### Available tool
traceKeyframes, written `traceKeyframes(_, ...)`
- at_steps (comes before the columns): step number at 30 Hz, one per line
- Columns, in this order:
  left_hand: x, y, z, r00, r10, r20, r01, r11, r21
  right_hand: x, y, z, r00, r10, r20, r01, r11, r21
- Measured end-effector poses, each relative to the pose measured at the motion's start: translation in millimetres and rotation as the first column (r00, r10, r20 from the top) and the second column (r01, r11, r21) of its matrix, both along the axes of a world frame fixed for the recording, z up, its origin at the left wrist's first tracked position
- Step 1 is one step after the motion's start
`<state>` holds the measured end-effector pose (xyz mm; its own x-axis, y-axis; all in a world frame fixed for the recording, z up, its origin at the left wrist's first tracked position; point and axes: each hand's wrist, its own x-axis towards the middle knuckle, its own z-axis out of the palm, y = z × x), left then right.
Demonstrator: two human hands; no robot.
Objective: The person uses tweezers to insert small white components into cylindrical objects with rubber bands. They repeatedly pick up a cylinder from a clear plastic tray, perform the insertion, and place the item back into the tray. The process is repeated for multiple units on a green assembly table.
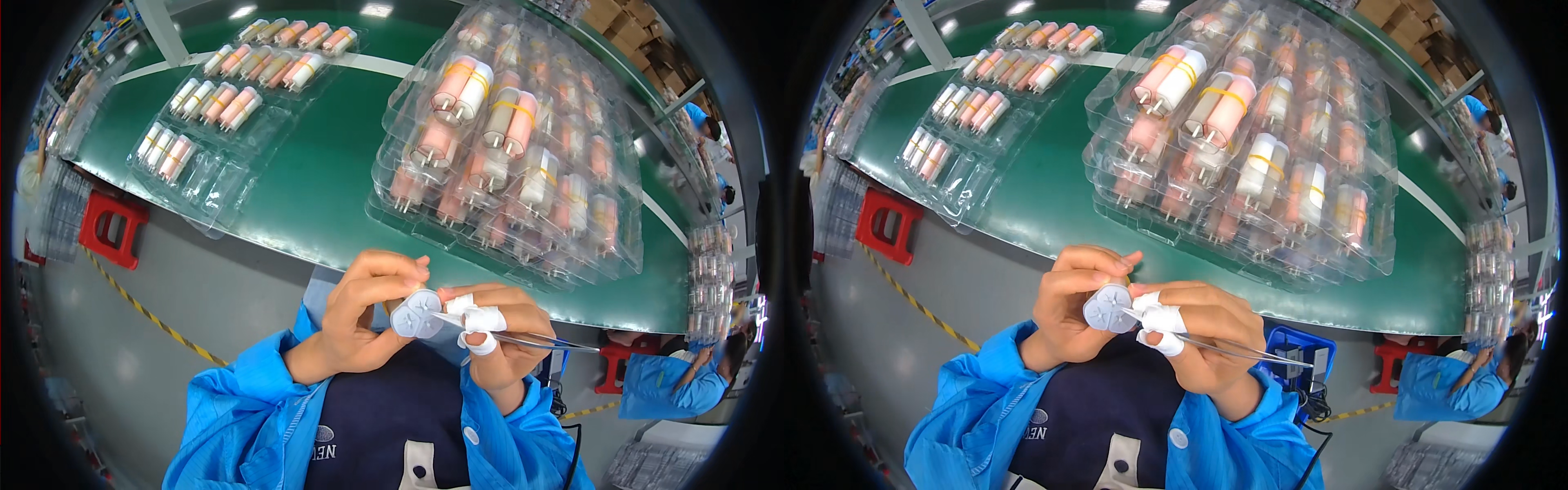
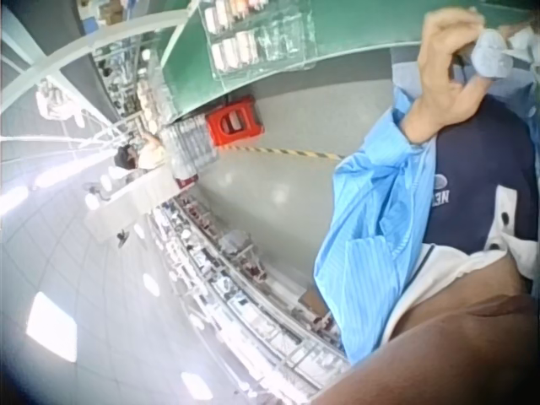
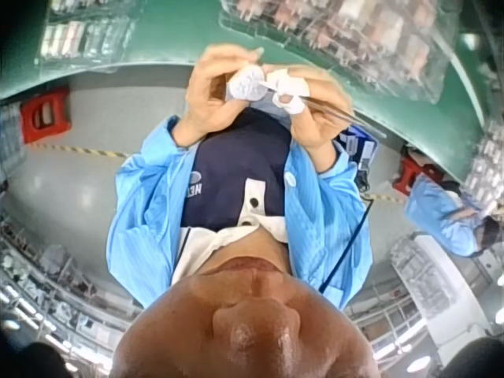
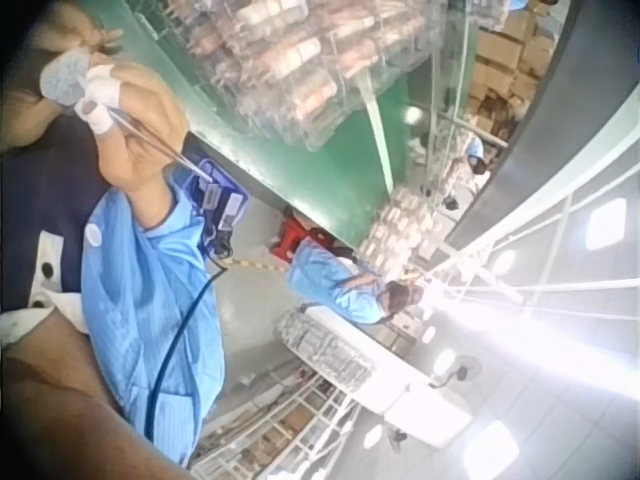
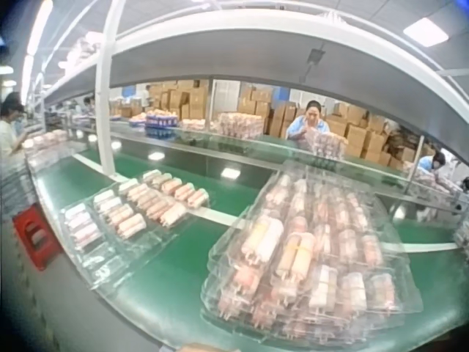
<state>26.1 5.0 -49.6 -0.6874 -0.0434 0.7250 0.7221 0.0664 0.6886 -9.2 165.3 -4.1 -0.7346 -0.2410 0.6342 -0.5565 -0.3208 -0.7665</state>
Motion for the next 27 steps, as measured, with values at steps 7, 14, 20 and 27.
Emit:
traceKeyframes(7,-4.6,-0.9,-3.9,1.000,-0.021,0.001,0.021,1.000,-0.009,-2.6,4.4,-2.6,1.000,0.001,0.004,-0.001,0.999,0.048)
traceKeyframes(14,-6.8,0.5,-11.8,0.997,-0.071,0.002,0.071,0.997,0.027,-3.8,7.5,-0.1,0.997,0.017,-0.077,-0.007,0.993,0.117)
traceKeyframes(20,-8.6,1.0,-12.6,0.998,-0.064,-0.026,0.066,0.996,0.064,-3.1,6.4,2.0,0.989,0.025,-0.148,0.001,0.984,0.176)
traceKeyframes(27,-7.8,-4.8,-10.1,0.997,-0.069,0.016,0.070,0.996,-0.048,-3.9,10.2,-2.5,0.999,0.020,-0.029,-0.017,0.996,0.086)
